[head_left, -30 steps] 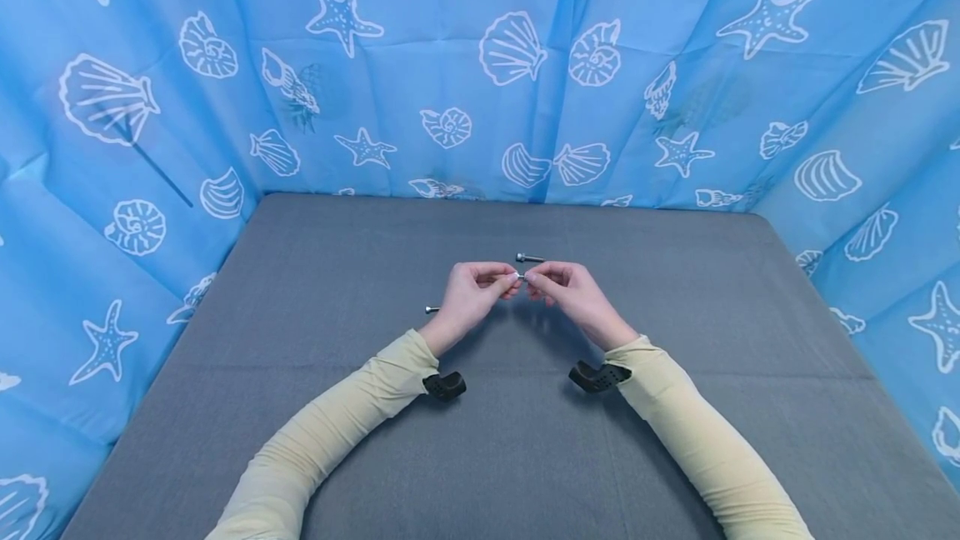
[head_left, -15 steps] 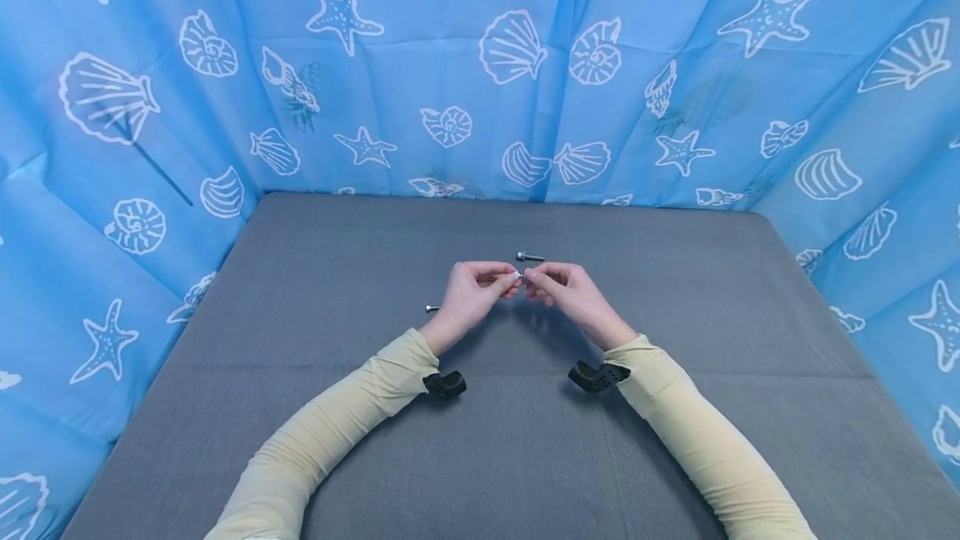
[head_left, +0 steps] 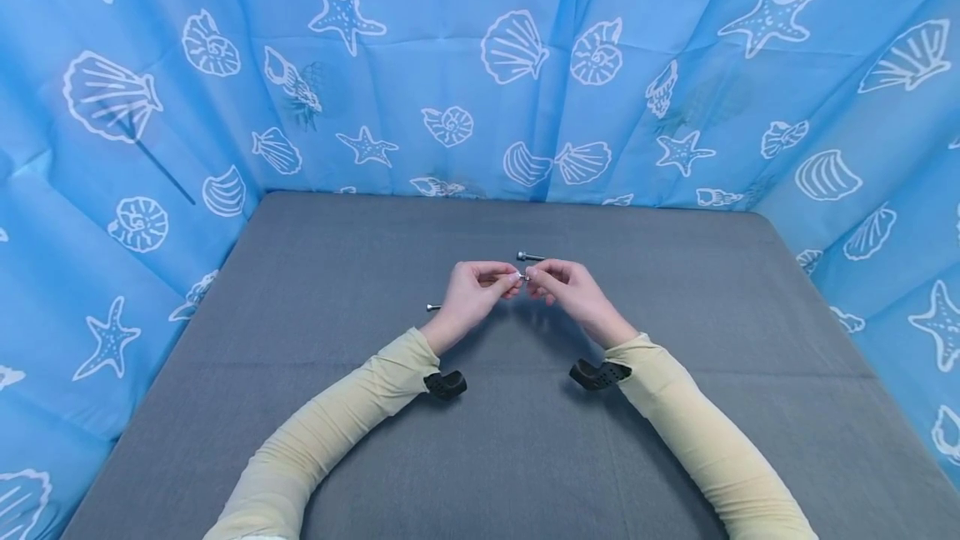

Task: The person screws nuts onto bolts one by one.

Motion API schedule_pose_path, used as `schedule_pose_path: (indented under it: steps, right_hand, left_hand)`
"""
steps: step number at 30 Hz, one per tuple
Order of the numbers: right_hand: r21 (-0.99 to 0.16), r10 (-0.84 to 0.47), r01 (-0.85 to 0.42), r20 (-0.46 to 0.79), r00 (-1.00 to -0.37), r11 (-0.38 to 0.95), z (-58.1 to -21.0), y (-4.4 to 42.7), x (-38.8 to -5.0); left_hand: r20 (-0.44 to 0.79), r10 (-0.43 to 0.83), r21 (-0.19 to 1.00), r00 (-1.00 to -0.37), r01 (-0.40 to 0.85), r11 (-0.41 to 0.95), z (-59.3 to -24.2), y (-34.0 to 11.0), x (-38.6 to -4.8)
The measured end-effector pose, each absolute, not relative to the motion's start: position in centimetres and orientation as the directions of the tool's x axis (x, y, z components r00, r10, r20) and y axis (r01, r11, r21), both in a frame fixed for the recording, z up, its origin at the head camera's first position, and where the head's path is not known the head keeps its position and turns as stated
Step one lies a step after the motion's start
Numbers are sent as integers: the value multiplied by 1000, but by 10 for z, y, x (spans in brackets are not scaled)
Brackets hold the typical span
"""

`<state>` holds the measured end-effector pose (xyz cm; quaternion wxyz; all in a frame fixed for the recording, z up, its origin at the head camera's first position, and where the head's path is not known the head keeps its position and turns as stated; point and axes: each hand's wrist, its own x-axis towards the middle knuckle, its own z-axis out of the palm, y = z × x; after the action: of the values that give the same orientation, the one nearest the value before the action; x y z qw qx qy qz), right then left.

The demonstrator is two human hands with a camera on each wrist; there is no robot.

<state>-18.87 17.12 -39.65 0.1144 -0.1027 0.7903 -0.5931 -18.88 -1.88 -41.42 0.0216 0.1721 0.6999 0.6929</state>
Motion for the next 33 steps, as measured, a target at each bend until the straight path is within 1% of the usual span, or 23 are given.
schedule_pose_path:
  steps: [5,10,14,20,27,33]
  right_hand:
    - [-973,-309,-50,-22,-951,224,-397,172,-188]
    - [-961,-301,-44,-41,-953,272,-397,171,-188]
    - [-959,-308,-34,-56,-950,280,-399,171,-189]
    - [-972,-315,-49,-27,-949,230,-399,172,-189]
    - [-953,-304,-50,-45,-952,299,-402,171,-190]
    - [-974,-301,-68,0,-954,218,-402,172,-190]
  left_hand:
    - [203,294,979,-934,203,-32,-404,-21,-184]
    - [204,300,978,-932,209,-14,-390,-23,-175]
    - [217,288,975,-933,224,-10,-389,-22,-174]
    - [207,296,977,-933,211,-20,-388,-23,-174]
    - [207,298,977,-932,214,-9,-388,-22,-174]
    - [205,297,977,-933,211,-13,-388,-22,-176]
